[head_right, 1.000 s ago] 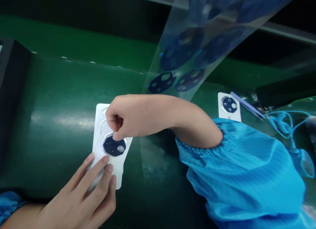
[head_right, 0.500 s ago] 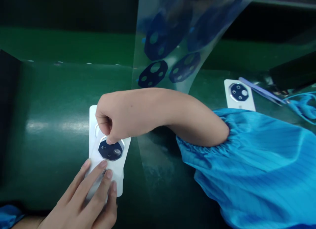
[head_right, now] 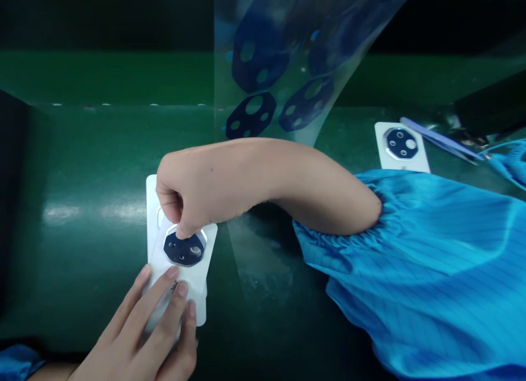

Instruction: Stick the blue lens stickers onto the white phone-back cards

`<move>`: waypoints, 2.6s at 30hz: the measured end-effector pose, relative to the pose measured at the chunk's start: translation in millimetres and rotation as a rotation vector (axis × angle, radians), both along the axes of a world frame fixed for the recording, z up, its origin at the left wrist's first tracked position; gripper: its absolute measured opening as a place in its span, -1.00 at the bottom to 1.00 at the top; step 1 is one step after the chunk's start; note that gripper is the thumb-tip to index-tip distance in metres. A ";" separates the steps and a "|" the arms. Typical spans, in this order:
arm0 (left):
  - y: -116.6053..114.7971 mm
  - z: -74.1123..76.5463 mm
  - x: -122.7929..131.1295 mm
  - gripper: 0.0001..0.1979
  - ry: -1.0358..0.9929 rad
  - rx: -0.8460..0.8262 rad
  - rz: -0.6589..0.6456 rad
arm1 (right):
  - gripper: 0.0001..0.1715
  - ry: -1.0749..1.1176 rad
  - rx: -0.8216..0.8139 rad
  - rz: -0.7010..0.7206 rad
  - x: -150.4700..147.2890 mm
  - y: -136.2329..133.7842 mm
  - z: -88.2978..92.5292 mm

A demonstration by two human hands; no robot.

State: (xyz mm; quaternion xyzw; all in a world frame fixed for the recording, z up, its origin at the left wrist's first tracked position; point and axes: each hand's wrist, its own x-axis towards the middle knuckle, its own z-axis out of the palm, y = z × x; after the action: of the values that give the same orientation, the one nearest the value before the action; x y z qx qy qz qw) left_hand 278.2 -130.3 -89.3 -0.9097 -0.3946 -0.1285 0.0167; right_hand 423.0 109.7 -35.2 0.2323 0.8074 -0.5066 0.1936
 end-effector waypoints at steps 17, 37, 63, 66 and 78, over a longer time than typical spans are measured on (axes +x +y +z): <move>1.6 -0.3 -0.6 -0.84 0.009 0.024 -0.012 | -0.83 0.066 0.011 0.053 -0.5 0.9 3.4; 0.6 1.6 0.0 -0.84 -0.010 0.001 -0.014 | -0.84 0.014 0.045 0.043 -1.9 -1.1 5.9; 6.9 5.3 4.4 -0.85 -0.059 0.011 0.010 | -0.92 -0.061 0.020 0.076 -3.6 0.8 7.9; 7.6 5.2 5.1 -0.85 -0.069 -0.001 0.011 | -0.91 -0.093 0.031 0.075 -4.8 0.5 8.3; 6.1 6.5 4.6 -0.85 -0.061 -0.008 0.007 | -0.91 -0.090 0.043 0.069 -5.8 0.2 8.3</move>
State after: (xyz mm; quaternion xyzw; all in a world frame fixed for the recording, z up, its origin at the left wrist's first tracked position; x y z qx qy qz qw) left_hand 282.8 -124.1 -82.8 -0.9040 -0.3985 -0.1545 0.0015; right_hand 417.2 109.9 -26.9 0.2309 0.8160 -0.4714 0.2420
